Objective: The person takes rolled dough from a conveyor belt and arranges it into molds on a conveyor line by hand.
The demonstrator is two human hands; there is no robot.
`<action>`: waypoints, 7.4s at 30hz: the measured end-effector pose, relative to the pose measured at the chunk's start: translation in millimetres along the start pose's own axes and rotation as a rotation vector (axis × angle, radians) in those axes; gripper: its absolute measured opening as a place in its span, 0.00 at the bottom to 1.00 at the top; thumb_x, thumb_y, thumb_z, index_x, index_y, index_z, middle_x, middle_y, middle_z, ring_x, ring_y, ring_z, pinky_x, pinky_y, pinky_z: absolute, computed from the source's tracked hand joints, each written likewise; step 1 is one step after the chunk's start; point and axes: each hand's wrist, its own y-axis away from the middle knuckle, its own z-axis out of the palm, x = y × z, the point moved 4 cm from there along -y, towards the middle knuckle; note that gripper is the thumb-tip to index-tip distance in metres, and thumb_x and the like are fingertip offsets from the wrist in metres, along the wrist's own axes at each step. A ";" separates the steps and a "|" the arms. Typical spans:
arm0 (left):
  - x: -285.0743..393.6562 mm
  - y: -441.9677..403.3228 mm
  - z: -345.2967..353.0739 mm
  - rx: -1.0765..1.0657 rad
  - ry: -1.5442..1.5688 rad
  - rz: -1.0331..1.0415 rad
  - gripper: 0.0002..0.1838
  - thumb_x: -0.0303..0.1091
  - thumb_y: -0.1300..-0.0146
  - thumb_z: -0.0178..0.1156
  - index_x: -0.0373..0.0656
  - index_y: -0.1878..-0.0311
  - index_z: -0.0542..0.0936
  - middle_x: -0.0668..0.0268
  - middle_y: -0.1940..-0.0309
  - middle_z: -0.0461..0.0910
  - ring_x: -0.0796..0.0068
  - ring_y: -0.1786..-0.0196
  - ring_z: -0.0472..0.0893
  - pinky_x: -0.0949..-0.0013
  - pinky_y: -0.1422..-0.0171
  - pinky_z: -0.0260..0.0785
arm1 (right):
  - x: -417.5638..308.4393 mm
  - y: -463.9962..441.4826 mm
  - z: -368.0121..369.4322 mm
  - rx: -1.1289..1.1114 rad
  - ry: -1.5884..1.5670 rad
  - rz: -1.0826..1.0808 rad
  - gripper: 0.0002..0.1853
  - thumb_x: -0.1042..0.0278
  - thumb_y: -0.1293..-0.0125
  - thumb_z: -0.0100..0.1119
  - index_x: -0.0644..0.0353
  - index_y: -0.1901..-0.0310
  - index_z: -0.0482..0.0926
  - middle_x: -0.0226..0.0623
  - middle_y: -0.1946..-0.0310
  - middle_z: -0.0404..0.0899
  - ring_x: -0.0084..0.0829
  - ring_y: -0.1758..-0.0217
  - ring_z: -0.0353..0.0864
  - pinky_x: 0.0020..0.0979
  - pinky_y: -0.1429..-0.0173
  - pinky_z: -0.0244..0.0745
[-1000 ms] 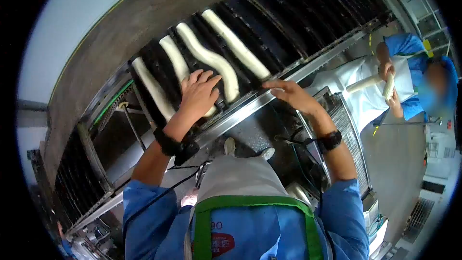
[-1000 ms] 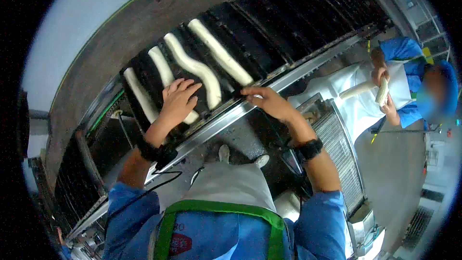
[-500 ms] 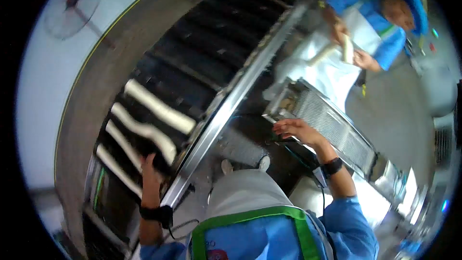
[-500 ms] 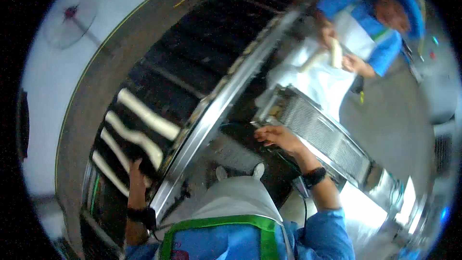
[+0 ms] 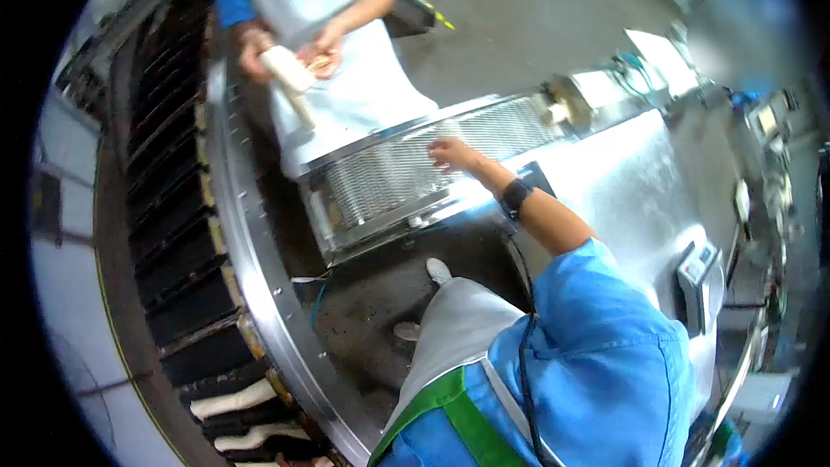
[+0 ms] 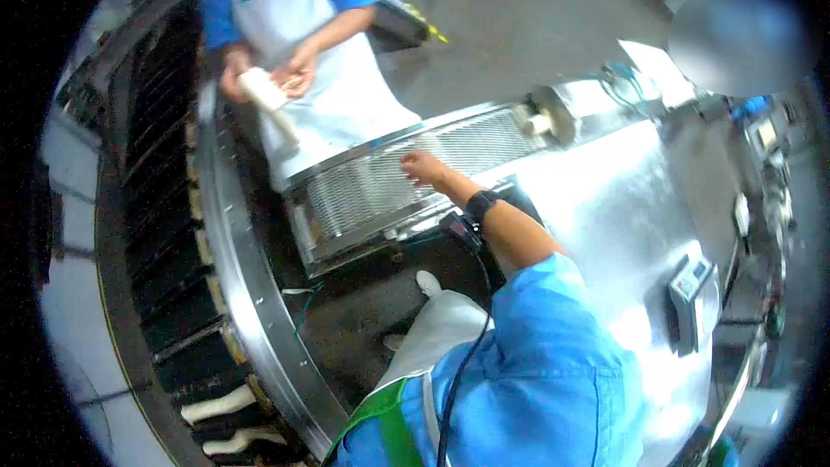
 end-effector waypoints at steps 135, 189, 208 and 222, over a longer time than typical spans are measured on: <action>198.2 12.8 603.0 -0.378 -0.705 0.769 0.34 0.48 0.49 0.50 0.43 0.41 0.55 0.52 0.41 0.48 0.51 0.39 0.47 0.54 0.40 0.44 | -165.5 -323.1 -207.8 -0.168 0.363 -0.218 0.19 0.69 0.57 0.58 0.69 0.62 0.68 0.38 0.75 0.72 0.23 0.75 0.71 0.25 0.71 0.68; 227.8 -21.9 625.2 -0.358 -0.775 0.825 0.20 0.32 0.46 0.52 0.33 0.51 0.62 0.54 0.65 0.69 0.66 0.63 0.70 0.67 0.58 0.62 | 12.6 -309.2 -323.3 0.855 -0.327 0.080 0.32 0.69 0.46 0.48 0.52 0.41 0.45 0.37 0.68 0.73 0.28 0.72 0.73 0.30 0.69 0.69; 208.8 -136.9 686.7 -0.278 0.159 0.159 0.28 0.41 0.51 0.55 0.48 0.45 0.62 0.75 0.69 0.60 0.82 0.67 0.61 0.75 0.49 0.49 | 53.8 -422.8 -404.3 0.467 1.603 0.221 0.22 0.67 0.52 0.53 0.48 0.52 0.65 0.39 0.45 0.58 0.43 0.43 0.56 0.45 0.44 0.54; 233.2 -99.2 672.9 -0.305 0.305 0.117 0.31 0.44 0.55 0.56 0.50 0.46 0.61 0.66 0.50 0.60 0.70 0.46 0.57 0.68 0.42 0.44 | -220.6 -390.9 -162.0 -0.204 0.274 -0.221 0.22 0.65 0.57 0.58 0.70 0.61 0.67 0.37 0.72 0.71 0.26 0.71 0.72 0.24 0.68 0.70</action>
